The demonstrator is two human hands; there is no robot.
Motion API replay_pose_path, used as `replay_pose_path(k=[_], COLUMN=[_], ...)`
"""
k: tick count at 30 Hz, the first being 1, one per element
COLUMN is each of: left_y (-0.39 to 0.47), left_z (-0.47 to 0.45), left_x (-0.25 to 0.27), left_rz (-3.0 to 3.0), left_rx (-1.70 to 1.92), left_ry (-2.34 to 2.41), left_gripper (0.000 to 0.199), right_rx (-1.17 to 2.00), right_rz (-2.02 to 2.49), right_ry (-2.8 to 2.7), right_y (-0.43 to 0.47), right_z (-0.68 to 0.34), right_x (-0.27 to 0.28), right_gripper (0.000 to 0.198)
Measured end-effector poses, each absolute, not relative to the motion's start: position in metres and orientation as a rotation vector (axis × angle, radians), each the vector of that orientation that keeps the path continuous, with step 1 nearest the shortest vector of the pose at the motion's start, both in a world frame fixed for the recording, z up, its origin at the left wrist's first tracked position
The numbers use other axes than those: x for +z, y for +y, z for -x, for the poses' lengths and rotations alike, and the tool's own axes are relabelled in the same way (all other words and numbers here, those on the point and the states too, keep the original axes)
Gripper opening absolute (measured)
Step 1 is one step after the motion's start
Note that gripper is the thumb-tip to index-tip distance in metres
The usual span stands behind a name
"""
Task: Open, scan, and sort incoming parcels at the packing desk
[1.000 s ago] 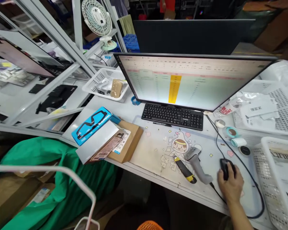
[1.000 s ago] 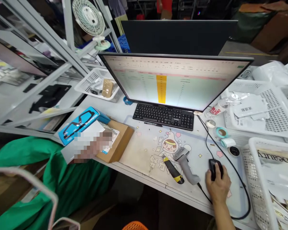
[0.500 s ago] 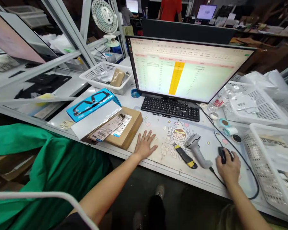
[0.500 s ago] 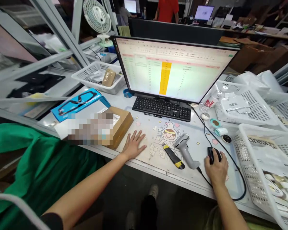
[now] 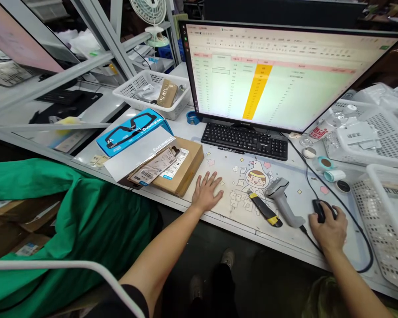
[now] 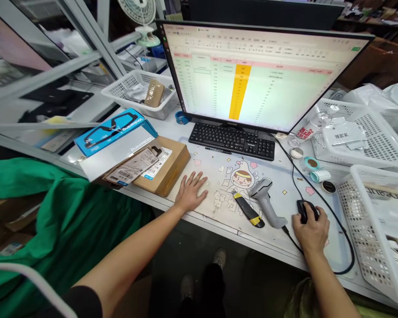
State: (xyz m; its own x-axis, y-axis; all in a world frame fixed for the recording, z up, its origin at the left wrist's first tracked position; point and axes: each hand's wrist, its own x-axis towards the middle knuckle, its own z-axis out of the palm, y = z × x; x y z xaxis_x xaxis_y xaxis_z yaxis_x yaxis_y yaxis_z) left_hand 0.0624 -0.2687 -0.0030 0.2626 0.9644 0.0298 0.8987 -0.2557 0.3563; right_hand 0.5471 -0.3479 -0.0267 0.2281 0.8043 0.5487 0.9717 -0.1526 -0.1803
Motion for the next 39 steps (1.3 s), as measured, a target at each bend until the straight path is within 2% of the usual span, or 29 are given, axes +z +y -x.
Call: replay_pose_path(k=[25,39], left_y=[-0.271,-0.272], left_z=[-0.062,-0.06], left_x=[-0.002,-0.006], left_rz=[-2.251,-2.267], left_rx=[0.375,0.417], left_ry=[1.731,1.74], left_gripper=[0.06,0.06], right_rx=[-0.429,-0.401], right_rz=[2.006,1.939], right_ry=[-1.62,-1.647], right_y=[-0.35,-0.345], right_z=[-0.545,-0.553], right_x=[-0.025,-0.034], right_gripper=[0.049,0.065])
